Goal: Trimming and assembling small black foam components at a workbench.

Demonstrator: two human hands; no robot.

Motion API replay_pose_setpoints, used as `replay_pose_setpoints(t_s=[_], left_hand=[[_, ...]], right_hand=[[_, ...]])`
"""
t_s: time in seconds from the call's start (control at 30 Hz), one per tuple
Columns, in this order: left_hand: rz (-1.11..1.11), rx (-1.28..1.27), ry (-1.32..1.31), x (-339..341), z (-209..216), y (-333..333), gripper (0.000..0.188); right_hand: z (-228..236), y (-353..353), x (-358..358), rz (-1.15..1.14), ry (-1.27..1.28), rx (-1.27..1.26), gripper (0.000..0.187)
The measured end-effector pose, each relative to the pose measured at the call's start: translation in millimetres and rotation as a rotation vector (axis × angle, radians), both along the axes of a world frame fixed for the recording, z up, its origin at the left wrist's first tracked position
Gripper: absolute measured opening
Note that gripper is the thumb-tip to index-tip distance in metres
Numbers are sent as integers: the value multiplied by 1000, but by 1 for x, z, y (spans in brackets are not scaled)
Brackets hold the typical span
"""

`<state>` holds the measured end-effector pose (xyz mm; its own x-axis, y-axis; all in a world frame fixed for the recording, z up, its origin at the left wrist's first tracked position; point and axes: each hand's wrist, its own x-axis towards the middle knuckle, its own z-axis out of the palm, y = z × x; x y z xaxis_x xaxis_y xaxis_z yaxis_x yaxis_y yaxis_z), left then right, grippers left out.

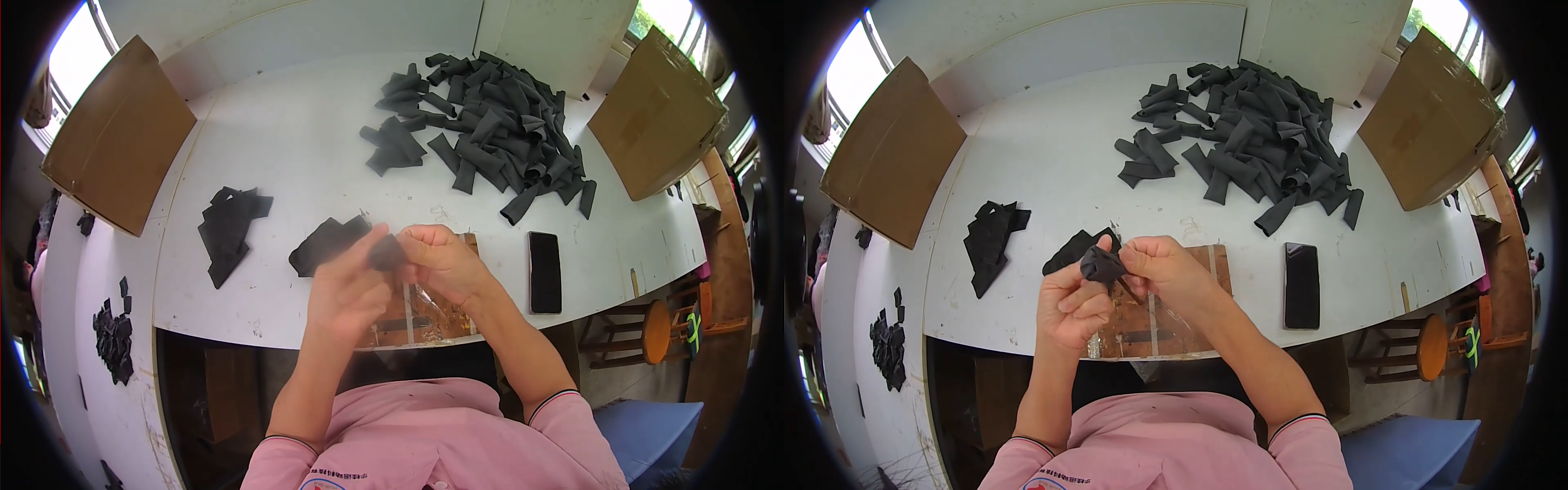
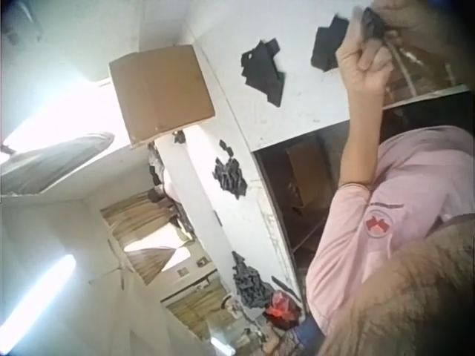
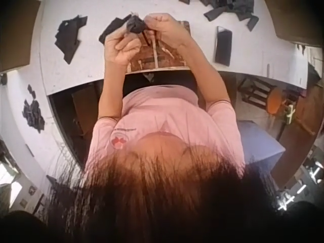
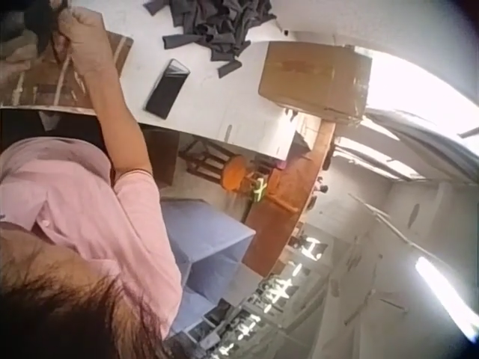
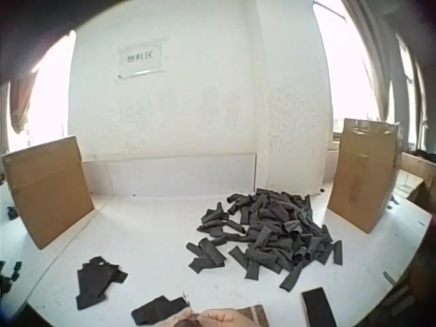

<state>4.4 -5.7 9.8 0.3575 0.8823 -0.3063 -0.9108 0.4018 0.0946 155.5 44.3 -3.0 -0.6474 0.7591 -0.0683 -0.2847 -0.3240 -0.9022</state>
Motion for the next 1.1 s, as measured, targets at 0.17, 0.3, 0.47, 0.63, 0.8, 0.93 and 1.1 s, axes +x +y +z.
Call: replay_pose_setpoints(t_s=[0.17, 0.3, 0.47, 0.63, 0.8, 0.93, 1.1], left_hand=[[17, -25, -70, -6, -1, 8, 23], [132, 3, -447, -7, 10, 12, 21], [129, -21, -76, 0, -19, -1, 22], [203, 219, 376, 17, 3, -10, 30], [345, 450, 928, 18, -1, -15, 29], [156, 232, 375, 5, -24, -17, 21], [24, 88, -498, -3, -15, -2, 23]], right_hand=[[-2, 10, -6, -24, -42, 32, 29], [23, 12, -15, -28, -48, 100, 29], [-10, 3, -3, 6, 23, -54, 27], [0, 14, 2, 67, 18, -4, 25], [-15, 14, -3, 100, -34, 15, 25], [-33, 2, -8, -20, 46, 112, 25], [-1, 6, -9, 0, 2, 88, 22]])
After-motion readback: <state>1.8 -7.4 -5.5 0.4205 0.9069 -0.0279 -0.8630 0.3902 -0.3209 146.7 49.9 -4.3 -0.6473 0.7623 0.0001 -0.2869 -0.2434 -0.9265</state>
